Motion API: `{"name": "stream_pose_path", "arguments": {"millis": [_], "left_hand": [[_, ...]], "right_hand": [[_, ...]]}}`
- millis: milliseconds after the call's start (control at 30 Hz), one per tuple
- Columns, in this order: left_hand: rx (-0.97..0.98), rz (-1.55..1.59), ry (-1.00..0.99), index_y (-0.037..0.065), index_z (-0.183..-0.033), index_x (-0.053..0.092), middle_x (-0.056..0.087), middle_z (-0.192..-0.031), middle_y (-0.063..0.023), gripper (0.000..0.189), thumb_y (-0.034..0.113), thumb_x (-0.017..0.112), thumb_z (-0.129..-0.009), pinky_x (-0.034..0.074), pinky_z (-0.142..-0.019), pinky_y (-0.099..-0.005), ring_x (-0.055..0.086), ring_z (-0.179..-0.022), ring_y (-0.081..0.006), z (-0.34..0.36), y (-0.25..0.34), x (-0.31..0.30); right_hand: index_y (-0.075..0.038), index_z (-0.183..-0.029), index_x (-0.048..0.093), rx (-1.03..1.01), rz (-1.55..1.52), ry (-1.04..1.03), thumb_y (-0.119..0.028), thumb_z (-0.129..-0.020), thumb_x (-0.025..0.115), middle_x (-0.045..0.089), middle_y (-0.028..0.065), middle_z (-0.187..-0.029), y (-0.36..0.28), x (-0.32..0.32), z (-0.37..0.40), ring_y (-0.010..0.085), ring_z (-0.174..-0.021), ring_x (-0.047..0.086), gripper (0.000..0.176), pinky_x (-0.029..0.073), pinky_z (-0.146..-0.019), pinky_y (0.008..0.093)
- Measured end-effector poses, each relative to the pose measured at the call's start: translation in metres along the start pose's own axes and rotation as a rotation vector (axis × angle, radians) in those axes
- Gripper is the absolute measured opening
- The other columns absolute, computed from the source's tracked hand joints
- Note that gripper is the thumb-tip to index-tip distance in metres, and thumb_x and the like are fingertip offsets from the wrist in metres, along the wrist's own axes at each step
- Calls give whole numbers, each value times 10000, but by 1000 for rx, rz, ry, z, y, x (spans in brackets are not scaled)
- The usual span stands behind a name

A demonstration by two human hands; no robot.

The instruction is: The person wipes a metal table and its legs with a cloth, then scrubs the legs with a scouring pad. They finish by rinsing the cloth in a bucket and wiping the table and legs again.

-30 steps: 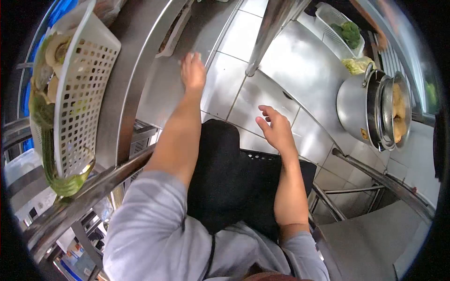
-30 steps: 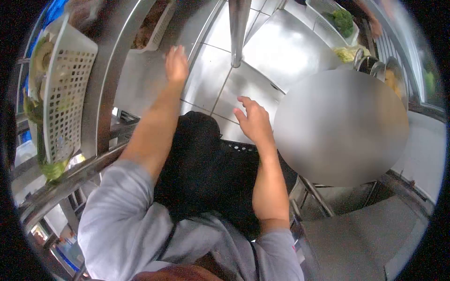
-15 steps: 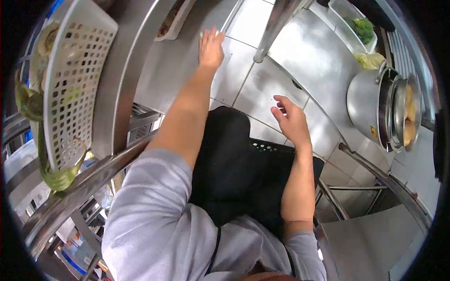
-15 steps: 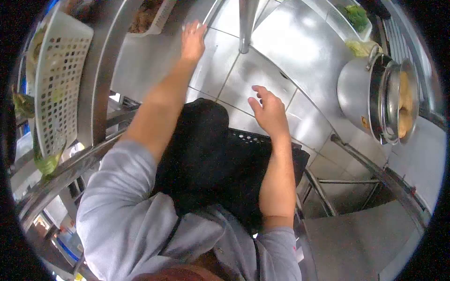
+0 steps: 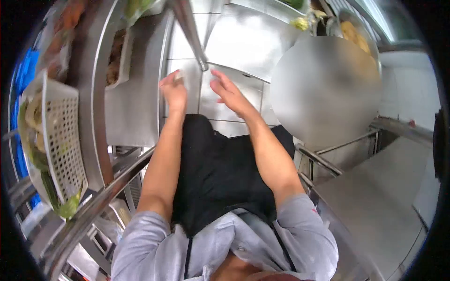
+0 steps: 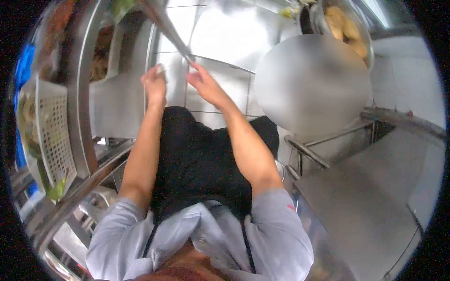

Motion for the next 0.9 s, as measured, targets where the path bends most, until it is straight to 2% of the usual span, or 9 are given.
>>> {"name": "stream_pose_path", "arguments": {"millis": [100, 267, 300, 400, 467, 567, 667, 733, 900], "left_hand": [[-212, 342, -719, 84, -1484, 334, 430, -1436, -148, 560, 289, 485, -985, 413, -996, -384, 484, -1240, -246, 69, 81, 79], [-280, 407, -593, 127, -1514, 273, 384, -1475, -156, 638, 369, 494, -967, 313, -1080, -438, 348, -1361, -272, 84, 81, 75], [-301, 419, -605, 133, -1513, 276, 373, -1485, -154, 647, 382, 505, -961, 307, -1083, -459, 325, -1383, -279, 93, 75, 81], [-399, 311, -789, 131, -1464, 378, 425, -1439, -149, 607, 401, 532, -942, 343, -1055, -462, 380, -1329, -326, 100, 63, 89], [-340, 313, -837, 106, -1419, 445, 450, -1412, -159, 571, 399, 539, -938, 357, -1045, -451, 404, -1307, -317, 100, 66, 87], [-370, 294, -863, 77, -1379, 489, 489, -1372, -162, 542, 386, 553, -938, 366, -1038, -440, 431, -1286, -302, 101, 69, 77], [-400, 296, -890, 76, -1343, 529, 537, -1313, -141, 482, 342, 559, -943, 390, -1011, -407, 481, -1228, -265, 107, 79, 70], [-435, 311, -890, 86, -1321, 555, 562, -1283, -116, 412, 280, 545, -957, 415, -973, -372, 506, -1189, -227, 106, 83, 67], [-404, 295, -918, 50, -1312, 546, 563, -1277, -136, 445, 303, 559, -946, 413, -990, -393, 518, -1185, -244, 110, 94, 56]], "right_hand": [[-54, -1434, 340, -123, -329, 237, -381, -971, 530, 600, 190, -1179, -6, -12, -12, 279, -1125, 570, 598, 493, -897, 451], [-1, -1329, 453, -127, -126, 842, -211, -932, 507, 609, 234, -1029, 14, -95, -47, 325, -1062, 576, 453, 496, -901, 479], [-9, -1345, 444, -263, 294, 868, -214, -921, 526, 590, 228, -1110, 14, -105, -67, 333, -1088, 561, 477, 483, -911, 483], [-37, -1399, 415, -42, 1346, 532, -180, -885, 555, 512, 228, -1310, 25, -93, -111, 405, -1240, 458, 551, 437, -966, 524], [-46, -1335, 492, -303, 1544, 390, -152, -872, 511, 367, 201, -1479, 61, -84, -109, 456, -1358, 320, 475, 431, -993, 517], [-71, -1372, 460, -380, 1512, 255, -150, -893, 492, 330, 189, -1505, 59, -116, -67, 445, -1368, 320, 486, 391, -1042, 517], [-118, -1412, 442, -118, 1463, 359, -72, -870, 506, 368, 182, -1488, 84, -194, -16, 442, -1351, 350, 548, 413, -1027, 508], [-172, -1409, 456, -133, 1704, 675, -54, -843, 538, 429, 181, -1437, 124, -260, 17, 429, -1285, 424, 583, 419, -1021, 492], [-184, -1310, 510, 270, 1403, 1142, -59, -766, 650, 531, 181, -1266, 127, -334, 115, 380, -1124, 515, 576, 431, -987, 454]]}}
Point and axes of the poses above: each hand's wrist, its own z-axis away from the middle knuckle, its own x-axis out of the palm, y = z × x, the point moved 6 cm from there along -z, towards the middle knuckle
